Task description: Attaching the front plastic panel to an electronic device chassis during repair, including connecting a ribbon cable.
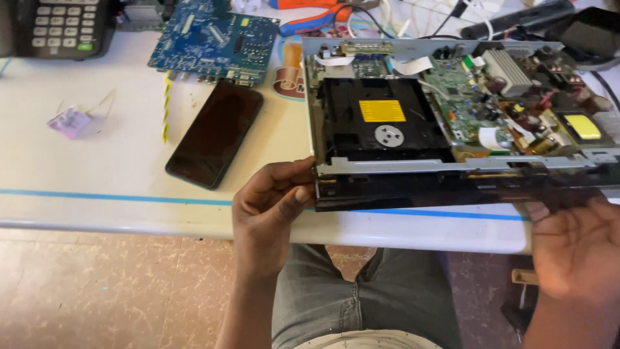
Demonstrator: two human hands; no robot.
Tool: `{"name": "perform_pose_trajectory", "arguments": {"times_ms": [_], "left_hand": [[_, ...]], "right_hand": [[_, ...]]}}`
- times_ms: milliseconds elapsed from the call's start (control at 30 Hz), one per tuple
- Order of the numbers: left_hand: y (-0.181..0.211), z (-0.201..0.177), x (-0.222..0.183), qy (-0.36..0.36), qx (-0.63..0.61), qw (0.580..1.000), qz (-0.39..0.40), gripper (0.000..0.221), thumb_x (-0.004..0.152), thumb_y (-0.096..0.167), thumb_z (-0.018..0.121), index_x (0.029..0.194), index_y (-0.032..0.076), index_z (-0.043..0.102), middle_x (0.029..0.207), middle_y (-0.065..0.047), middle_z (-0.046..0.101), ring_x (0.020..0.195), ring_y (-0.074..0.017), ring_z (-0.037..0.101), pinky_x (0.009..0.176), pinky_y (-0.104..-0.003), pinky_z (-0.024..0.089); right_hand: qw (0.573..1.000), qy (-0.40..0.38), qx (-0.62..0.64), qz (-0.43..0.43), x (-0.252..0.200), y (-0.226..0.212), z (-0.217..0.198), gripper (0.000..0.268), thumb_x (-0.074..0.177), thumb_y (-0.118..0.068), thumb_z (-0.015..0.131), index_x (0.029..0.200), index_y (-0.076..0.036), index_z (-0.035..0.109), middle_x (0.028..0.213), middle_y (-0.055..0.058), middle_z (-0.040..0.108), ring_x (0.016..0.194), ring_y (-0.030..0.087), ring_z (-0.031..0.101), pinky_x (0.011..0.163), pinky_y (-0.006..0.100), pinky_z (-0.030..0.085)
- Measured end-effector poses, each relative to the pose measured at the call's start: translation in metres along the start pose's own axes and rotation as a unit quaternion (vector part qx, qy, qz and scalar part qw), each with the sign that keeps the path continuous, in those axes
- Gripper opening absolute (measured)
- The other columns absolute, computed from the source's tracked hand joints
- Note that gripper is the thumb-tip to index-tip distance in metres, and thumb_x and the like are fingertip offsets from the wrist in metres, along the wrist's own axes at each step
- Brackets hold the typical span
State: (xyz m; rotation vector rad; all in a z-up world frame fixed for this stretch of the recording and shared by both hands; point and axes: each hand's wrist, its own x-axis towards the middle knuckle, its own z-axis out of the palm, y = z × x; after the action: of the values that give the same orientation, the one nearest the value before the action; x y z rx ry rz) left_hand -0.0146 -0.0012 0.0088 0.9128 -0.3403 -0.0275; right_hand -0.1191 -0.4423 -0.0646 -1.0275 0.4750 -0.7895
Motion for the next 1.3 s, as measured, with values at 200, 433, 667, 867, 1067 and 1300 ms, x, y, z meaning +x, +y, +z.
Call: {"name": "perform_pose_trajectory", "arguments": {"times_ms": [200, 433, 667, 867, 1067, 1300], "left_hand": [[-0.001, -0.007, 0.001, 0.041, 0.026, 0.999, 0.008, 0.055, 0.093, 0.028, 0.083, 0.132, -0.009, 0.072, 0.109, -0.017, 0.079, 0.093, -0.0232, 0.073, 0.077, -0.031, 0.053], [0.011, 0.0, 0.011, 0.036, 0.052, 0.998, -0.018, 0.073, 0.087, 0.007, 0.078, 0.156, -0.001, 0.054, 0.12, -0.008, 0.062, 0.11, -0.0164, 0.062, 0.094, -0.027, 0.053], [0.02, 0.008, 0.019, 0.111, 0.134, 0.982, -0.078, 0.066, 0.087, 0.0, 0.075, 0.151, 0.004, 0.06, 0.123, -0.007, 0.063, 0.092, -0.0139, 0.059, 0.083, -0.026, 0.048], [0.032, 0.007, 0.021, 0.091, 0.261, 0.956, -0.1, 0.069, 0.084, -0.003, 0.073, 0.151, 0.007, 0.06, 0.128, -0.007, 0.067, 0.094, -0.0118, 0.062, 0.082, -0.023, 0.049], [0.049, 0.015, 0.016, 0.085, 0.389, 0.909, -0.12, 0.065, 0.088, -0.004, 0.068, 0.151, 0.011, 0.061, 0.132, -0.006, 0.067, 0.083, -0.0085, 0.056, 0.079, -0.023, 0.045], [0.047, 0.008, 0.011, 0.057, 0.52, 0.846, -0.103, 0.071, 0.087, 0.011, 0.077, 0.155, 0.016, 0.057, 0.133, -0.005, 0.076, 0.111, -0.0129, 0.077, 0.1, -0.029, 0.059]], "right_hand": [[0.997, 0.003, 0.061, 0.037, -0.067, -0.047, 0.08, 0.019, 0.091, -0.014, 0.057, 0.106, -0.013, 0.068, 0.119, 0.005, 0.081, 0.118, 0.026, 0.08, 0.097, 0.049, 0.066], [0.975, -0.183, -0.076, 0.102, -0.071, -0.041, 0.048, 0.026, 0.113, -0.019, 0.054, 0.103, -0.003, 0.073, 0.114, 0.032, 0.078, 0.098, 0.043, 0.079, 0.069, 0.037, 0.059], [0.909, -0.165, -0.334, 0.189, -0.099, -0.071, 0.06, 0.059, 0.104, -0.027, 0.056, 0.117, 0.022, 0.084, 0.089, 0.039, 0.085, 0.069, 0.047, 0.079, 0.057, 0.049, 0.053], [0.898, -0.074, -0.434, -0.019, -0.135, -0.108, 0.102, 0.036, 0.116, -0.012, 0.05, 0.132, 0.013, 0.07, 0.109, 0.027, 0.077, 0.096, 0.035, 0.077, 0.088, 0.039, 0.06], [0.76, 0.013, -0.603, -0.243, -0.066, -0.071, 0.005, 0.034, 0.144, -0.015, 0.048, 0.163, 0.009, 0.064, 0.143, 0.03, 0.068, 0.108, 0.042, 0.069, 0.072, 0.049, 0.047], [0.866, -0.029, -0.466, -0.181, -0.057, -0.053, 0.008, 0.034, 0.138, -0.026, 0.053, 0.16, -0.004, 0.068, 0.135, 0.014, 0.071, 0.12, 0.021, 0.066, 0.1, 0.034, 0.052]]}}
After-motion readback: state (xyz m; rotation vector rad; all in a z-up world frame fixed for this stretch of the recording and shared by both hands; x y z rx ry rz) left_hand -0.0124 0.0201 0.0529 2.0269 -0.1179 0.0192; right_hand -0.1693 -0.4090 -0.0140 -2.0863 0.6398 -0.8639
